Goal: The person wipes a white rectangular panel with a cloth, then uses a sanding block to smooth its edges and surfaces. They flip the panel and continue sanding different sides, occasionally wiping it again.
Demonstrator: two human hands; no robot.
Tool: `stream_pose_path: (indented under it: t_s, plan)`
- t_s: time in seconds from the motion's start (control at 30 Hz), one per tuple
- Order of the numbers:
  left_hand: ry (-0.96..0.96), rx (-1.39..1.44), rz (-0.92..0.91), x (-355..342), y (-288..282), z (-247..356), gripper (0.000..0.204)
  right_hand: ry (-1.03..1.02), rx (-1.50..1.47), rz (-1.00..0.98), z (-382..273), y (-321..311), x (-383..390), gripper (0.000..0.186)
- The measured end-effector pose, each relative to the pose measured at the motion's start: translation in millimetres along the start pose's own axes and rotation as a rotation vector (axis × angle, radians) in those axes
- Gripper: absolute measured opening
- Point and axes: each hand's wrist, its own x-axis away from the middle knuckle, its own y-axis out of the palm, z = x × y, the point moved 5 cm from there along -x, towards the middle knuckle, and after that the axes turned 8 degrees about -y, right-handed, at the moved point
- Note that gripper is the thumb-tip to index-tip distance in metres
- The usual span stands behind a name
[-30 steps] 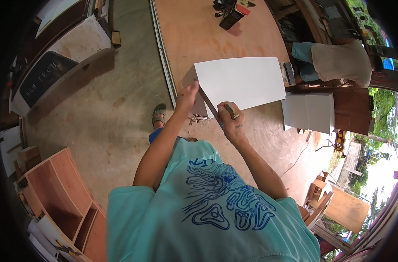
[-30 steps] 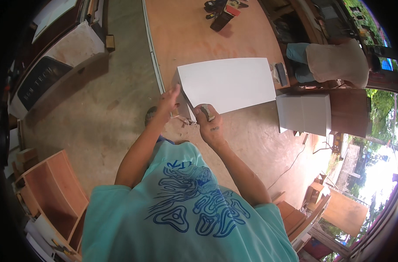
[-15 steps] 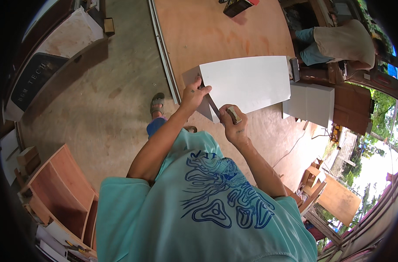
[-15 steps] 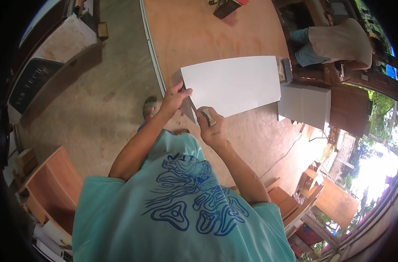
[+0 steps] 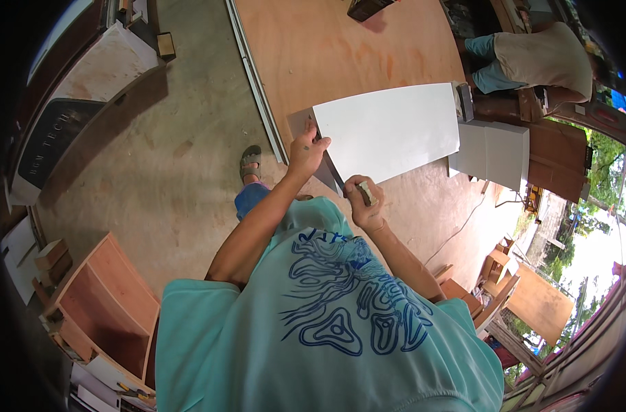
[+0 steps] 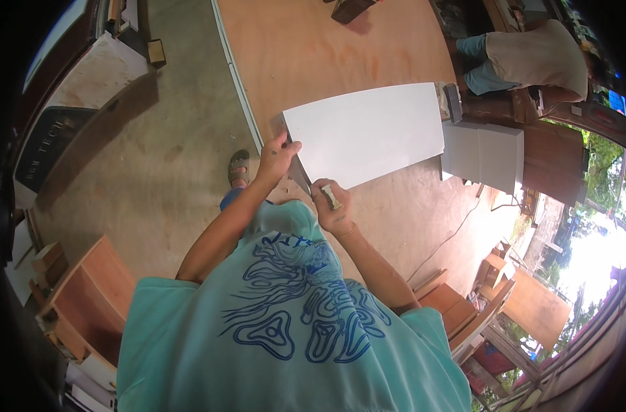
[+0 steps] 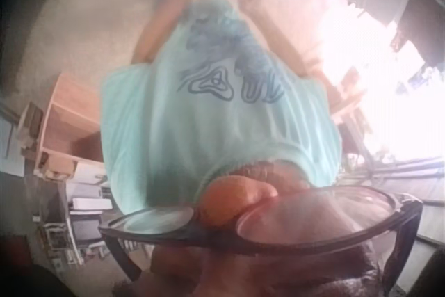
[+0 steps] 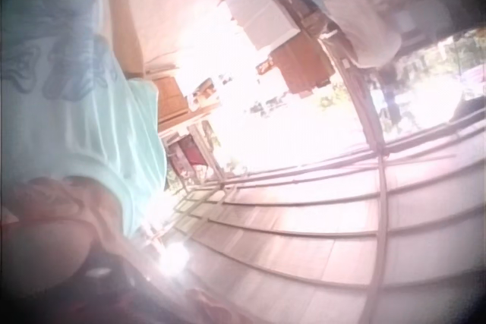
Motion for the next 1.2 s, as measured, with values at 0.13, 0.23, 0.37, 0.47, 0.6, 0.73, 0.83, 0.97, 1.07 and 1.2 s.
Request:
stream_pose_path:
  t_s: [0.13, 0.23, 0.37, 0.47, 0.6, 0.73, 0.83, 0.97, 1.07, 1.2]
  plan:
    - [-0.102, 0.057, 0.013, -3.6, 3.9, 15.7, 0.052, 0.063, -0.001, 0.037, 0.9, 3.0, -7.2, 0.005]
    - [-0.194, 0.047, 0.060, 14.9, 11.8, 21.6, 0.049, 0.160, 0.052, -0.008, -21.5, -2.9, -9.5, 0.005]
    - [-0.174, 0.134, 0.188, 12.0, 19.6, 1.4, 0.050, 0.024, 0.112, -0.084, -30.5, -0.9, -3.9, 0.008]
    - [-0.135, 0.285, 0.214, 7.5, 22.8, -9.0, 0.045, 0.026, 0.062, -0.071, -26.4, -2.3, -2.4, 0.007]
    - [-0.166, 0.386, 0.150, 7.2, 21.4, -14.0, 0.037, 0.010, 0.053, -0.028, -4.8, -4.8, 7.6, 0.008]
    - [-0.237, 0.606, -0.006, 5.4, 18.1, -4.1, 0.035, -0.089, 0.127, -0.028, 16.5, 4.6, 23.0, 0.009]
    - [-0.256, 0.562, -0.034, 1.7, 16.1, -12.2, 0.035, 0.053, 0.024, 0.029, 13.2, 7.3, 20.2, 0.011]
    - [-0.298, 0.411, 0.211, -2.1, 26.5, -34.4, 0.036, 0.235, -0.050, -0.005, -23.5, -4.8, -2.4, 0.013]
    - [-0.232, 0.453, 0.193, -7.6, 28.7, -50.2, 0.034, 0.181, 0.020, -0.050, -16.6, -7.8, 4.4, 0.009]
    - [-0.232, 0.463, 0.081, 9.9, 22.1, -10.5, 0.025, 0.010, 0.028, -0.034, 5.6, -7.9, 22.4, 0.011]
